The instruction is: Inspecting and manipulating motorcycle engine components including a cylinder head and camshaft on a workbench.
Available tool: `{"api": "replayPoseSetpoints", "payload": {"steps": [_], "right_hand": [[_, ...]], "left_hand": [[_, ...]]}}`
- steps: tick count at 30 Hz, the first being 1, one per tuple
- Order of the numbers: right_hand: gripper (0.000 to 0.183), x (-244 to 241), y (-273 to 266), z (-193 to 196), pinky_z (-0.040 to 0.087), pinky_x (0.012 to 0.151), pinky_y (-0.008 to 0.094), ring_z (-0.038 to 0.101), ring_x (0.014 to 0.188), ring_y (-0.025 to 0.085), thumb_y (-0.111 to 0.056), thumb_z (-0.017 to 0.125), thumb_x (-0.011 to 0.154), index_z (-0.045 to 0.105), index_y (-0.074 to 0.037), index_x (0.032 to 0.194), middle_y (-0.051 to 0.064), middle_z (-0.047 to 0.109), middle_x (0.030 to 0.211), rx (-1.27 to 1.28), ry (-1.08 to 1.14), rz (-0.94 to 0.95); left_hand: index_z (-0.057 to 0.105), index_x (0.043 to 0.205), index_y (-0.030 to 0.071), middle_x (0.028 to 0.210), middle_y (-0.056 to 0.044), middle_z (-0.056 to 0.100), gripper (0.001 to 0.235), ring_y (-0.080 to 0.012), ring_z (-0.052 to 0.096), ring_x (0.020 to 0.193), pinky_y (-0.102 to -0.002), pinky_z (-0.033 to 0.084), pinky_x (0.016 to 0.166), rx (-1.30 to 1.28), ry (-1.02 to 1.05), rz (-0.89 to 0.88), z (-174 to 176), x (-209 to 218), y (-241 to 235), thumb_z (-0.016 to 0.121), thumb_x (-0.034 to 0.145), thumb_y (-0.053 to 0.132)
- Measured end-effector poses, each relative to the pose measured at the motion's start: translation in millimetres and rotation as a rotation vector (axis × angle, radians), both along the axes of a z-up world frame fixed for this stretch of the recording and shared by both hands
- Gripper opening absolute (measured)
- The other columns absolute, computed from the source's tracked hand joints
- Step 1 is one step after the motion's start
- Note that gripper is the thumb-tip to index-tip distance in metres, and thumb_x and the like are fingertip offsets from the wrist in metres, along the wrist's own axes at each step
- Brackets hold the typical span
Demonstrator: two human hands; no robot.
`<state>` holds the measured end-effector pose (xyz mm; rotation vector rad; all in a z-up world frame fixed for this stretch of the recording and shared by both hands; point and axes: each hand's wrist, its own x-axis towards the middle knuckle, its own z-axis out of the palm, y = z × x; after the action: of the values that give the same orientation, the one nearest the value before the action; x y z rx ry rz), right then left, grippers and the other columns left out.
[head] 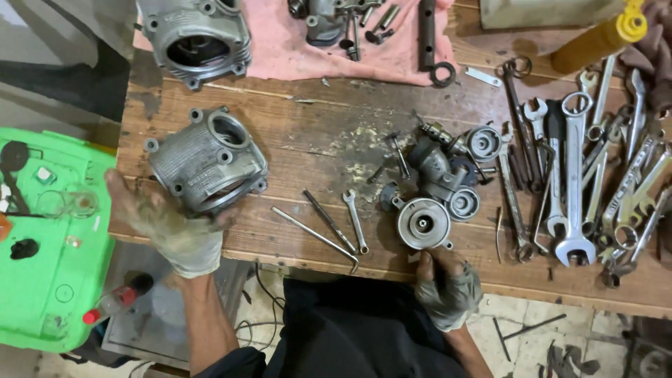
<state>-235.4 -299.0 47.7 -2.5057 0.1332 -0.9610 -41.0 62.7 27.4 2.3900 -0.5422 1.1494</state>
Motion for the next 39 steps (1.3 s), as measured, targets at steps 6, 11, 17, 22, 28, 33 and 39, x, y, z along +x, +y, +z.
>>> {"api": "replayPoseSetpoints", "payload": {"steps": [6,11,17,22,28,33,39], "right_hand": [[0.005,-2,-6,-9,0.053,0.064,0.038,0.066,0.066,0.029,-0.002,0.068,0.095,0.066,0.001,0.099,0.016,0.070,0.083,0.092,-0.026,0.047],[0.006,-1,-6,-9,0.051,0.063,0.040,0.063,0.064,0.030,0.001,0.068,0.094,0.064,0.001,0.098,0.018,0.068,0.082,0.088,-0.057,0.052],[0.005,2,-10,-15,0.055,0.062,0.041,0.067,0.065,0.036,0.000,0.072,0.090,0.071,0.001,0.095,0.018,0.071,0.080,0.148,-0.125,0.073],[0.003,9,-10,-11,0.055,0.055,0.041,0.064,0.056,0.041,0.003,0.075,0.086,0.076,0.002,0.089,0.018,0.069,0.069,0.183,-0.208,0.108],[0.006,5,-13,-23,0.055,0.057,0.039,0.064,0.056,0.038,0.003,0.077,0.083,0.077,0.002,0.089,0.017,0.068,0.068,0.177,-0.189,0.097],[0.007,1,-18,-29,0.055,0.056,0.038,0.064,0.055,0.035,-0.002,0.077,0.084,0.079,0.000,0.090,0.015,0.068,0.066,0.147,-0.161,0.109],[0.009,0,-18,-25,0.055,0.055,0.038,0.063,0.053,0.034,-0.005,0.077,0.081,0.079,-0.003,0.090,0.013,0.067,0.066,0.133,-0.144,0.081]], "left_hand": [[0.025,0.166,0.021,0.159,-0.014,0.036,0.082,-0.0329,0.042,0.142,-0.057,0.041,0.116,0.155,-0.102,-0.127,10,-41,-49,0.054,0.105,0.067],[0.037,0.160,0.027,0.163,-0.001,0.037,0.066,-0.0308,0.037,0.151,-0.073,0.002,0.121,0.471,0.319,-0.208,-2,-87,-54,0.059,0.108,0.061],[0.046,0.153,0.028,0.160,-0.007,0.042,0.051,-0.0334,0.038,0.147,-0.070,0.020,0.121,0.348,0.165,-0.398,25,-70,-99,0.054,0.108,0.051],[0.058,0.147,0.027,0.148,-0.013,0.059,0.056,-0.0391,0.055,0.136,-0.066,0.031,0.120,0.253,0.172,-0.493,1,-59,-113,0.065,0.094,0.045],[0.066,0.137,0.026,0.147,-0.017,0.060,0.049,-0.0449,0.058,0.132,-0.069,0.032,0.118,0.289,0.178,-0.539,-9,-45,-130,0.069,0.092,0.046],[0.069,0.133,0.026,0.148,-0.017,0.058,0.052,-0.0463,0.055,0.133,-0.072,0.028,0.116,0.238,0.271,-0.574,-35,-33,-147,0.076,0.084,0.046],[0.070,0.131,0.027,0.145,-0.016,0.060,0.044,-0.0431,0.058,0.130,-0.074,0.035,0.110,0.294,0.224,-0.568,-26,-17,-171,0.075,0.089,0.040]]}}
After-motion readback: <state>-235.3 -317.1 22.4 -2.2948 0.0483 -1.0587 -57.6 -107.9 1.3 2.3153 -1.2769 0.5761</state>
